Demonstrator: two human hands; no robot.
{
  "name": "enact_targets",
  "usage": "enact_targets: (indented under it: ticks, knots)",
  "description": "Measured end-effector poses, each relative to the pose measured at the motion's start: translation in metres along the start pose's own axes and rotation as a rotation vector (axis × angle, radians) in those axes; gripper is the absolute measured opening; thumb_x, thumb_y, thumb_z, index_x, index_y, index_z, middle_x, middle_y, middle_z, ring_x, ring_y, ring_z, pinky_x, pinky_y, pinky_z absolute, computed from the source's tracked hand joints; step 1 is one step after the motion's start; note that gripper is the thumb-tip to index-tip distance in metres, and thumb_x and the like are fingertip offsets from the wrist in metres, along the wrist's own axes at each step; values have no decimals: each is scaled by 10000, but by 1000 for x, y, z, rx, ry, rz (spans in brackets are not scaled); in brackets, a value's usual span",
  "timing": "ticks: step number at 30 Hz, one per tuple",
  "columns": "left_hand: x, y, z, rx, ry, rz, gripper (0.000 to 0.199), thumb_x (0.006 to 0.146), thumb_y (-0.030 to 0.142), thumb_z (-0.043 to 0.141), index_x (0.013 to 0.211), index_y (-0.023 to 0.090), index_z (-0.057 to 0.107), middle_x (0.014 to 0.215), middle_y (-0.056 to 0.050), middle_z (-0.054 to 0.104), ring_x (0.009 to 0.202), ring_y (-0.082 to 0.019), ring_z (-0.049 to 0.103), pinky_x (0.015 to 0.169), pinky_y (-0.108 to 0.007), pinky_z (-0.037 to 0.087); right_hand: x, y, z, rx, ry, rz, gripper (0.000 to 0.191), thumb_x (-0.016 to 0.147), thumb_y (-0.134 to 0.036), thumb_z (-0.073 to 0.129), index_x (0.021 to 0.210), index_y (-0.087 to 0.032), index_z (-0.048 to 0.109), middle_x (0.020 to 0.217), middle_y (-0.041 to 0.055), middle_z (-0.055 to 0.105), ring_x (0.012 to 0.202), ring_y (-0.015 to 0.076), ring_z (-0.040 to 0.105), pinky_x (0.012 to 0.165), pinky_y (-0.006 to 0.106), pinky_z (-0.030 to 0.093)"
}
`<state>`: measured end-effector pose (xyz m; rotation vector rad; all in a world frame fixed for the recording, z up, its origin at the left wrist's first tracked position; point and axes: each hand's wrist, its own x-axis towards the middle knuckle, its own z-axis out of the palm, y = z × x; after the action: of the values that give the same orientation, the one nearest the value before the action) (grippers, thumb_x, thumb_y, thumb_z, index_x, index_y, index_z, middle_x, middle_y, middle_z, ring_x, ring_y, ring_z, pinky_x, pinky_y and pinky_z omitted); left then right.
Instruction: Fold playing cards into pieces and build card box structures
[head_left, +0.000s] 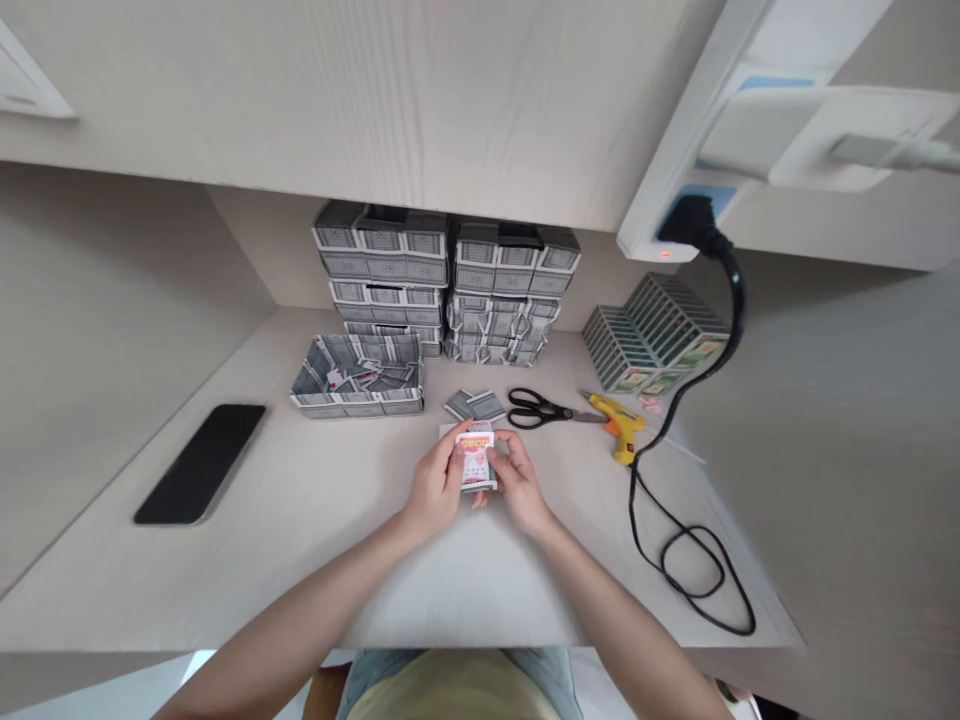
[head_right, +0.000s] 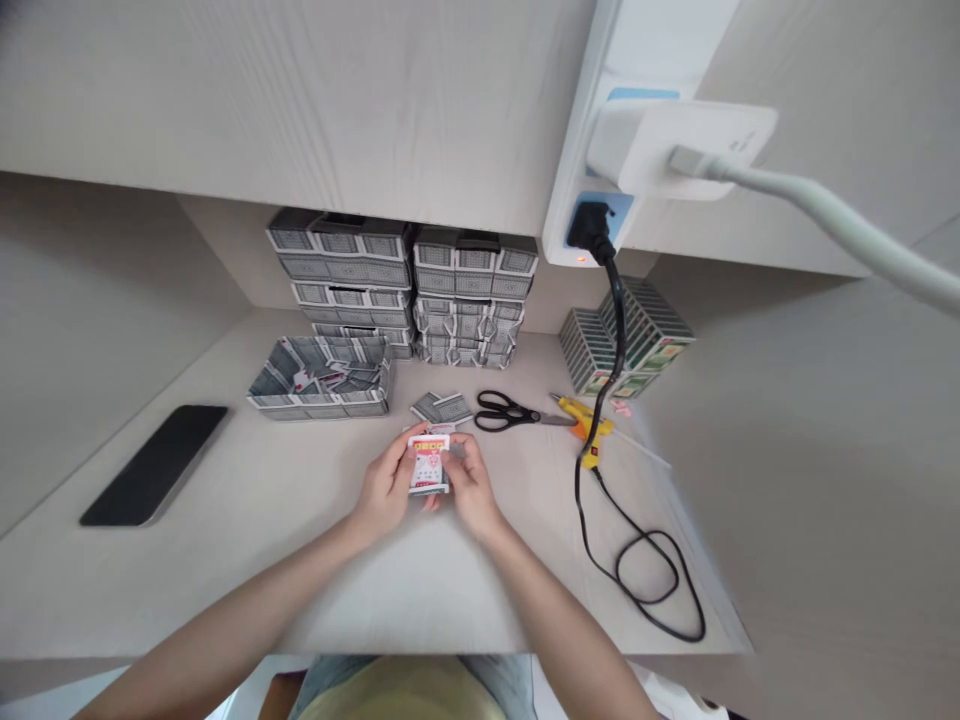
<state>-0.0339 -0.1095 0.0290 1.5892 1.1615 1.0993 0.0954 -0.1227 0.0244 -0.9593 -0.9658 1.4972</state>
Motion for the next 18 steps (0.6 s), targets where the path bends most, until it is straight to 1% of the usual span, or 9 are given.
enact_targets:
  ticks: [2, 5, 8, 10, 14, 18]
  knots:
    - [0, 0, 1, -83, -29, -31, 405, 847, 351, 366, 1204, 177, 446, 782, -36, 630, 565, -116, 551, 568, -228, 452, -1, 0, 2, 10, -2, -26, 311, 782, -430, 492, 974, -249, 329, 485, -84, 545, 335, 133, 512, 347, 240, 406]
    - [3, 2, 3, -275, -106, -103, 392, 853, 369, 348, 1191, 176, 398, 637, 9, 588, 420, -98, 508, 465, -226, 437, -1, 2, 3, 18, 6, -54, 323, 785, -439, 492, 984, -253, 317, 503, -82, 555, 343, 129, 514, 349, 235, 402]
    - [5, 3, 3, -373, -158, -146, 312, 846, 383, 365, 1059, 166, 434, 521, 46, 526, 367, -94, 485, 399, -209, 406, -1, 3, 4, 12, 29, -64, 339, 776, -462, 497, 969, -257, 309, 557, -65, 583, 397, 138, 548, 352, 231, 400]
    - [5, 3, 4, -391, -154, -150, 270, 841, 387, 379, 984, 167, 444, 487, 57, 500, 361, -92, 480, 382, -200, 395, 0, 3, 5, 1, 23, -43, 344, 767, -479, 500, 945, -255, 309, 565, -57, 587, 426, 147, 564, 353, 232, 401]
    - [2, 2, 7, -460, -92, -158, 254, 833, 389, 395, 982, 183, 407, 512, 64, 504, 342, -81, 464, 358, -198, 391, -1, 2, 5, 2, 6, -16, 309, 770, -475, 494, 888, -256, 310, 561, -63, 580, 420, 142, 562, 349, 229, 395]
    - [1, 1, 10, -529, -71, -181, 232, 815, 399, 421, 921, 195, 384, 495, 76, 496, 322, -81, 460, 339, -195, 384, -2, 1, 5, -7, 4, 0, 298, 773, -469, 486, 906, -255, 326, 565, -64, 577, 412, 140, 558, 351, 234, 401]
